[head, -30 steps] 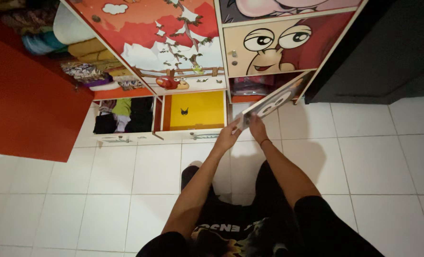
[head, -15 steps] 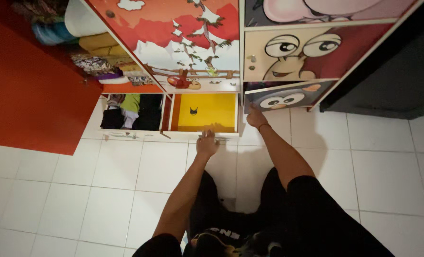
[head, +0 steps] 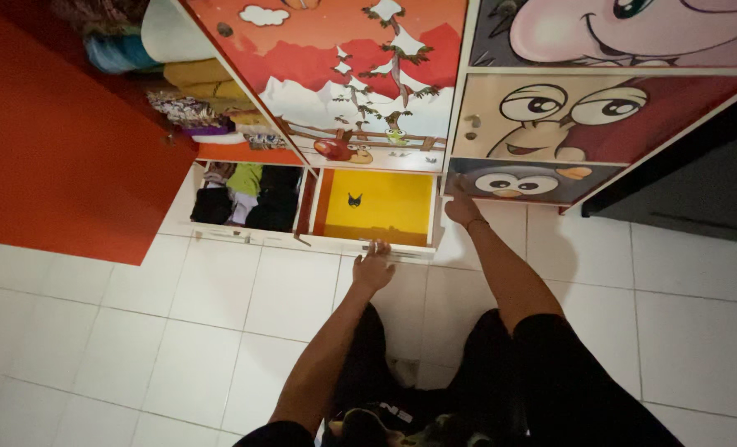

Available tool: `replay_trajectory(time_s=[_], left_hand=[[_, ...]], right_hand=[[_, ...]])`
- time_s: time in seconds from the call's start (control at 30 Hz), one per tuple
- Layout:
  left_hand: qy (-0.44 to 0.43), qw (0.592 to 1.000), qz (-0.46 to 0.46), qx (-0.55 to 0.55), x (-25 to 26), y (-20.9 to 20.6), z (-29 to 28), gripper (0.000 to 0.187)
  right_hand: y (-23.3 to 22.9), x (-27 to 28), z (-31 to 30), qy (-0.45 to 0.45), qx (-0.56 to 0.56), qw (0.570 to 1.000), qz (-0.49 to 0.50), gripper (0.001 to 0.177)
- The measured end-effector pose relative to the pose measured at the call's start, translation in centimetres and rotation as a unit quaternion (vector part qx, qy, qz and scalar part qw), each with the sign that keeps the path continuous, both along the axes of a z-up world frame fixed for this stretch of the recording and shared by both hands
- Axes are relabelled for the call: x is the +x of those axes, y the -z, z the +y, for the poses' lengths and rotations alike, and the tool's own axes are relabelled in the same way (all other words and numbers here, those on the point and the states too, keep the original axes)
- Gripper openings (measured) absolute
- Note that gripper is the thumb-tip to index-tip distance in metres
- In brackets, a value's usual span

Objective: The person kneels and opens and closes multiple cabinet doors and drawers in a room. They handle a black cabinet, a red cartoon-decorated cabinet, and a wooden cabinet, opening and closing each door and drawer in sequence.

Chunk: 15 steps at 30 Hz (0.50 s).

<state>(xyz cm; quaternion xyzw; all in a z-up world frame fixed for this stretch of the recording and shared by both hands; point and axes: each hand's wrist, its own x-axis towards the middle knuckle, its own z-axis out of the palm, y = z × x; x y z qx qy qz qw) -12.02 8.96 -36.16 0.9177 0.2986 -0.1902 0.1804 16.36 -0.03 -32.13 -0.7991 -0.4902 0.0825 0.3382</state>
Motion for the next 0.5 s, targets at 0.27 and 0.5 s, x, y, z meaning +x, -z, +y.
replay_trajectory(time_s=[0.27,0.5], left_hand=[[0.048,0.977,-0.197,-0.06,-3.2,-0.6,2.5,0.072],[0.009,0.982,-0.169,0.082,-9.5,0.1,8.0,0.075]], right_hand=[[-0.4,-4.2,-0.3,0.164,-0.069,0.981,0.077,0.056],[1.6,-9.6,3.8,0.175,-0.008,0.984,-0.027,0.016]])
